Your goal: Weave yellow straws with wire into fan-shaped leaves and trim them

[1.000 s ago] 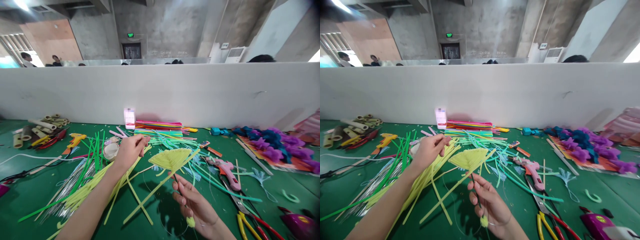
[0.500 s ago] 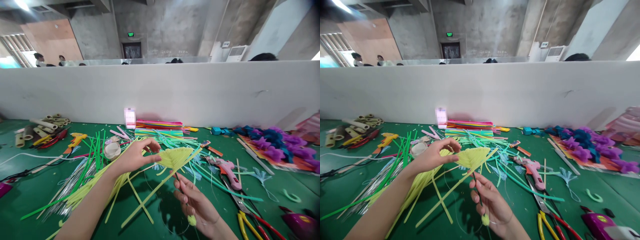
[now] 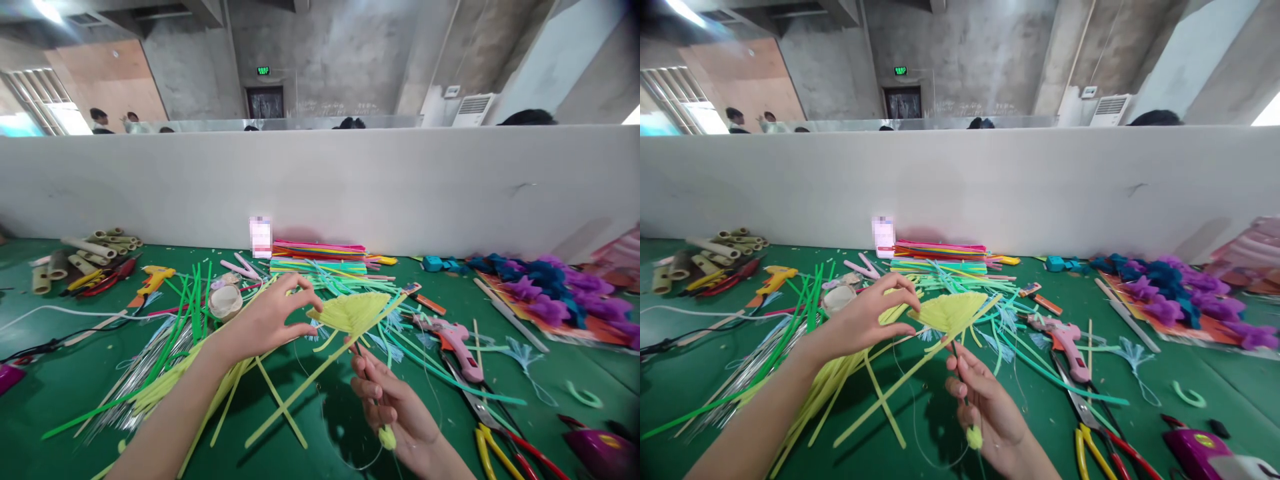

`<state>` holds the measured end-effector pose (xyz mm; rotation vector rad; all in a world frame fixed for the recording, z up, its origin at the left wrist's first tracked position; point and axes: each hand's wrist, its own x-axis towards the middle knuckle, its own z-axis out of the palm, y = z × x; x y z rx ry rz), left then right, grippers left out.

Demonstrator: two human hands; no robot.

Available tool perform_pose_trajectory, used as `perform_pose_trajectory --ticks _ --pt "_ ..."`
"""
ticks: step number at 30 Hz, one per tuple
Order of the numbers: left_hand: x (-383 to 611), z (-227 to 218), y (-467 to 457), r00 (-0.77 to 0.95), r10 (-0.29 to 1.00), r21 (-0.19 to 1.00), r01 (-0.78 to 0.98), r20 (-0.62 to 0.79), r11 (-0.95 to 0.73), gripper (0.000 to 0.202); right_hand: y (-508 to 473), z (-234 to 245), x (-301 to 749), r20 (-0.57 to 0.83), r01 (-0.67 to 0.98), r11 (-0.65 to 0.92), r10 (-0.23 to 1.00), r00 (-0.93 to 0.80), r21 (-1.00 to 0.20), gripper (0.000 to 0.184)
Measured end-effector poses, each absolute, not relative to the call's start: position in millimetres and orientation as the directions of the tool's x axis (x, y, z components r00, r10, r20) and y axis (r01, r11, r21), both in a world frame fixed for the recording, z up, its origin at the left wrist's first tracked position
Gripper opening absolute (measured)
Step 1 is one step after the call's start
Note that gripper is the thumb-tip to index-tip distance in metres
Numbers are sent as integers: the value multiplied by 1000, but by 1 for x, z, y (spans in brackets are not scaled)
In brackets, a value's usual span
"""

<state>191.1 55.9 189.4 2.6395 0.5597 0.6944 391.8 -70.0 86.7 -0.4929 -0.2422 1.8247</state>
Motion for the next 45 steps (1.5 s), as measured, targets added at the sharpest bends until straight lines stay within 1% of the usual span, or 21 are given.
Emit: perform_pose_trajectory --ticks 3,6,9,13,16,18,19,22,24,26,27,29,31,32,33,35,36,39,40,42,45 --pt "195 183 58 793 412 379 249 449 -891 11 -69 85 394 -204 -877 -312 946 -251 -367 29" --pt "200 176 61 774 373 308 239 512 -921 13 -68 84 394 -205 -885 -311 946 -252 -347 31" --pt "202 173 62 764 318 200 247 562 -948 14 -68 84 394 -207 -887 -312 945 -253 -340 32" --pt "203 172 61 776 251 53 272 579 -961 15 -67 83 395 -204 -887 -318 944 -261 -336 29" --pt "205 171 58 794 238 5 284 560 -959 17 -67 83 395 -194 -894 -310 946 -258 -324 31" --pt "207 172 55 806 261 31 289 532 -957 17 -67 83 396 -204 -897 -316 943 -262 -310 32" --pt "208 173 53 810 281 68 288 516 -955 17 -67 83 396 -210 -898 -317 942 -261 -305 32" --pt "206 179 51 802 364 247 276 473 -929 14 -67 83 395 -218 -896 -315 942 -255 -313 30" --pt "201 181 57 767 450 358 304 458 -883 14 -67 84 395 -210 -892 -306 946 -246 -333 30" --pt "191 181 69 694 559 397 404 453 -824 19 -67 83 395 -204 -888 -298 949 -238 -350 32" --pt "185 180 77 653 606 375 476 454 -795 22 -67 83 395 -204 -887 -295 951 -234 -355 33" --pt "172 177 93 595 656 240 629 463 -740 30 -67 82 395 -210 -885 -294 950 -229 -361 33" --pt "162 175 105 594 679 128 704 431 -698 37 -67 81 395 -217 -880 -299 948 -231 -368 33" --pt "159 175 107 607 688 116 710 398 -694 39 -67 80 395 -217 -878 -297 949 -229 -376 32" --pt "159 176 107 613 687 135 700 390 -701 39 -67 80 394 -214 -875 -293 951 -224 -385 32" --pt "164 180 97 620 658 252 617 427 -745 28 -66 79 394 -208 -870 -284 954 -214 -403 33" --pt "170 183 89 626 626 333 531 465 -779 21 -66 79 394 -209 -870 -279 955 -209 -405 33" --pt "194 185 58 663 574 542 291 481 -789 18 -66 79 392 -232 -870 -297 948 -218 -393 34" --pt "202 184 49 652 571 573 246 499 -782 13 -65 79 392 -238 -870 -303 945 -223 -389 33" --pt "216 178 36 598 590 591 228 542 -774 7 -66 80 390 -241 -865 -312 943 -231 -392 31" --pt "226 168 31 584 551 529 230 596 -817 8 -66 81 389 -240 -861 -309 944 -226 -403 30"
